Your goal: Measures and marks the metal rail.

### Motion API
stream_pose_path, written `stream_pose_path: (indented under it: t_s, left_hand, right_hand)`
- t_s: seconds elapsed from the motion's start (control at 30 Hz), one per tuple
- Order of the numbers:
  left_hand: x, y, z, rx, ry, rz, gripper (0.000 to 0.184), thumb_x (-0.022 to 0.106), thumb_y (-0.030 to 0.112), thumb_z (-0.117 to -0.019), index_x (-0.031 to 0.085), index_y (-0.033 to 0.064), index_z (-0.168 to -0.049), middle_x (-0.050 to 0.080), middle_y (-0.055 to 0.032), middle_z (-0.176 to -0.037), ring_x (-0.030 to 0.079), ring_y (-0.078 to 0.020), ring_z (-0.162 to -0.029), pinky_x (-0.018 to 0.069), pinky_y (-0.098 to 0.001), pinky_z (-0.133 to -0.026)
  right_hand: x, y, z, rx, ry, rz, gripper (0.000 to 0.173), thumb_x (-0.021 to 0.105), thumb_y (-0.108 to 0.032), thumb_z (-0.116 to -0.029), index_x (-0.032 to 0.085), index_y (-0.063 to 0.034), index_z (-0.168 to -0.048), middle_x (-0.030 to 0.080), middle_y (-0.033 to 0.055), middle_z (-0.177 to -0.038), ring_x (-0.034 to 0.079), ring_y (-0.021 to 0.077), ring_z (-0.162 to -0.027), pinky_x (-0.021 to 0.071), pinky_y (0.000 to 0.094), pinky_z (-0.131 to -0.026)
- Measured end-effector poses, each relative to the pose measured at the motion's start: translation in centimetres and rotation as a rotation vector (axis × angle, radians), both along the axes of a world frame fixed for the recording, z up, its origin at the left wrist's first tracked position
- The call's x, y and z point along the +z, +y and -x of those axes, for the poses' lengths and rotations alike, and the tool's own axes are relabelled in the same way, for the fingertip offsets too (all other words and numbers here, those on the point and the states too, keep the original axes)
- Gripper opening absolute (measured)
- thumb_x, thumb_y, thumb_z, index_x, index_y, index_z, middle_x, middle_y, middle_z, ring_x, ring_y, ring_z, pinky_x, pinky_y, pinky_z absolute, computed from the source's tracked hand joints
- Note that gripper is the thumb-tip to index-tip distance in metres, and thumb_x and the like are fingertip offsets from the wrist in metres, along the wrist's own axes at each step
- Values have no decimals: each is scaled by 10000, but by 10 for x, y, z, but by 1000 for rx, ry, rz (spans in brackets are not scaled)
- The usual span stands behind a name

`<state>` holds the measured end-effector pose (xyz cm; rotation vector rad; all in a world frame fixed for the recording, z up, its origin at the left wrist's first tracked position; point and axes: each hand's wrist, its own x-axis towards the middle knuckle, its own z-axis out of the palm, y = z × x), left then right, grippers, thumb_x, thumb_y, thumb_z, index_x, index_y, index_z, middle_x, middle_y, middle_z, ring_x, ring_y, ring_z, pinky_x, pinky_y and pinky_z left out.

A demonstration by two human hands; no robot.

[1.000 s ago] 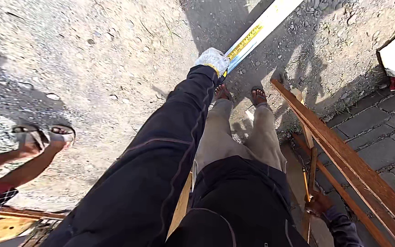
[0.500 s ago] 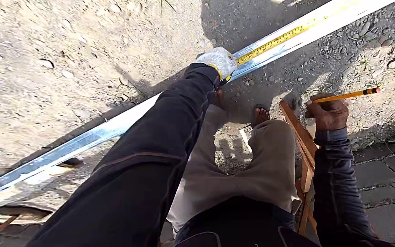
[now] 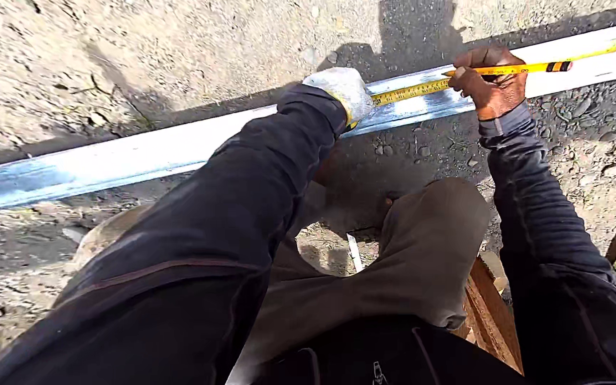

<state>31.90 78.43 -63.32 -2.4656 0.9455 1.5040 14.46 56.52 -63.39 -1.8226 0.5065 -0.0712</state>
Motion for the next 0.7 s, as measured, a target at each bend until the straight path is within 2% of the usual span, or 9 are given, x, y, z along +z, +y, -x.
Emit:
stream_pose_path:
  t_s: [0.1,0.2,0.3,0.4,0.53,0.7]
  left_hand:
    - [-25,8,8,-29,-102,72,470,481,519,-934,684,96,-896,704,-231,-933,688,-464,-927,484,-717,-709]
    - [-39,14,16,-38,-184,133,475,465,523,-939,695,107,-938,710,-240,-973,689,-480,-958,490,-729,-733]
    - [-29,16,28,4,-211,122,405,523,463,-949,698,98,-961,709,-235,-995,687,-474,-977,497,-727,-736]
    - [-14,11,39,91,-194,42,385,547,424,-968,713,81,-1018,710,-235,-1040,679,-470,-1027,498,-733,-784]
    - [-17,14,50,134,-246,70,360,514,390,-973,689,86,-1051,711,-222,-1037,686,-457,-1025,514,-709,-793]
    - [-21,14,56,194,-290,111,375,555,376,-967,656,95,-1194,696,-220,-1152,669,-453,-1103,515,-704,-865]
  right_hand:
    - [-18,-2,-10,63,11,-20,192,688,-133,-940,707,-20,-1094,751,17,-898,714,100,-761,613,300,-677]
    - [-37,0,-12,112,-23,-35,170,692,-112,-932,716,-16,-1070,743,19,-882,703,95,-734,610,292,-652]
    - [-53,7,-7,150,-57,-68,164,684,-96,-930,713,-6,-1064,741,34,-896,703,108,-743,611,300,-666]
    - [-71,18,2,150,-111,-101,136,672,-116,-951,716,-15,-1030,733,39,-886,703,129,-738,617,326,-664]
    - [-84,31,9,79,-136,-85,150,674,-110,-941,718,-8,-1041,729,38,-850,694,116,-730,605,315,-675]
    - [-92,40,11,27,-173,-96,168,685,-66,-928,701,25,-1069,734,59,-884,697,100,-763,605,288,-715]
